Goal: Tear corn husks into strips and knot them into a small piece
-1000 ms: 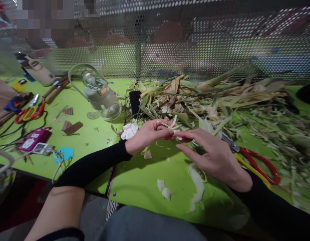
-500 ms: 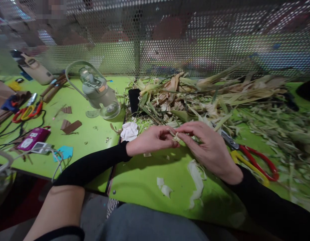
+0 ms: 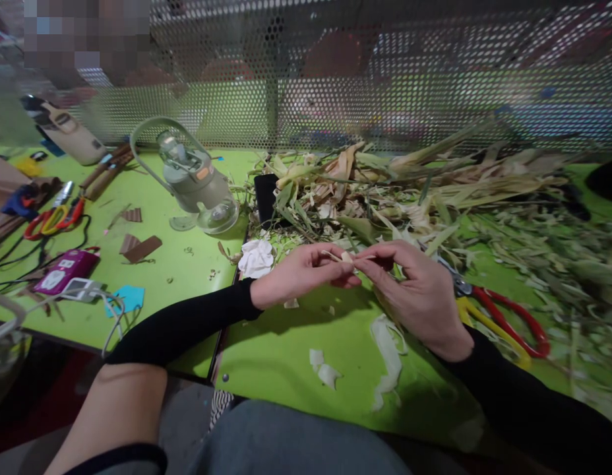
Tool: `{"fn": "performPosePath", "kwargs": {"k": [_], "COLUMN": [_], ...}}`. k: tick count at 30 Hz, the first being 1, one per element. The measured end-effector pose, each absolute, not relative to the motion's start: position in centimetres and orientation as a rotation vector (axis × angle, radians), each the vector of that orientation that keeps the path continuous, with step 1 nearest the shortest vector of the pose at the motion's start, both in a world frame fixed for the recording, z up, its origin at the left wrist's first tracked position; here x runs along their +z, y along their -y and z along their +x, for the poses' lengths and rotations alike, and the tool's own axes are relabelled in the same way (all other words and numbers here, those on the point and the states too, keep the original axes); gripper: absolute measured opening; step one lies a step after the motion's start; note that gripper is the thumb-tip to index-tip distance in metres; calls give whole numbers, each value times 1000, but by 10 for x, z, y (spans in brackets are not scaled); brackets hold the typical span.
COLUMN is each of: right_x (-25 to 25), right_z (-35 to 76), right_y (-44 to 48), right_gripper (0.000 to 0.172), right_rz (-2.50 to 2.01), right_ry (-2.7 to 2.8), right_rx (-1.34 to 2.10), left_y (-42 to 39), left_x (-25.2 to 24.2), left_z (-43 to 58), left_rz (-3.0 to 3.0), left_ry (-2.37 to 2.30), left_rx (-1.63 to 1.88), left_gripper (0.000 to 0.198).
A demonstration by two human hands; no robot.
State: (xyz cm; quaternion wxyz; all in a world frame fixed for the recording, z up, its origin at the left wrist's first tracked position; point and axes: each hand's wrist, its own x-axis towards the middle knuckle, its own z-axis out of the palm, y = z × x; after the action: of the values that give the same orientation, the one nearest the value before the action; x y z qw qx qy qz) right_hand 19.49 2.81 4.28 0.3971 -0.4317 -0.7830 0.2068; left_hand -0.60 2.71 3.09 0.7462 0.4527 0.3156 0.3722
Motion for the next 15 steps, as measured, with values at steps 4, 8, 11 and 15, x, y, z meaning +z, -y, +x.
{"fn": "performPosePath", "kwargs": {"k": [4, 8, 11, 15], "right_x": [42, 42, 41, 41], "right_z": [195, 197, 199, 201], "right_y": [-25, -26, -29, -31], "right_gripper": [11, 19, 20, 20], "right_rz": [-1002, -910, -812, -709], "right_ry": [2024, 2152, 2209, 2242], "right_rx": [448, 353, 240, 131], "left_y": [-28, -30, -32, -33], "left_x": [31, 29, 29, 34], "left_z": [-6, -8, -10, -12], "left_rz": [941, 921, 918, 945], "left_ry": [-680, -673, -679, -710], "left_rx": [791, 791, 791, 758], "left_gripper": [52, 54, 55, 51]}}
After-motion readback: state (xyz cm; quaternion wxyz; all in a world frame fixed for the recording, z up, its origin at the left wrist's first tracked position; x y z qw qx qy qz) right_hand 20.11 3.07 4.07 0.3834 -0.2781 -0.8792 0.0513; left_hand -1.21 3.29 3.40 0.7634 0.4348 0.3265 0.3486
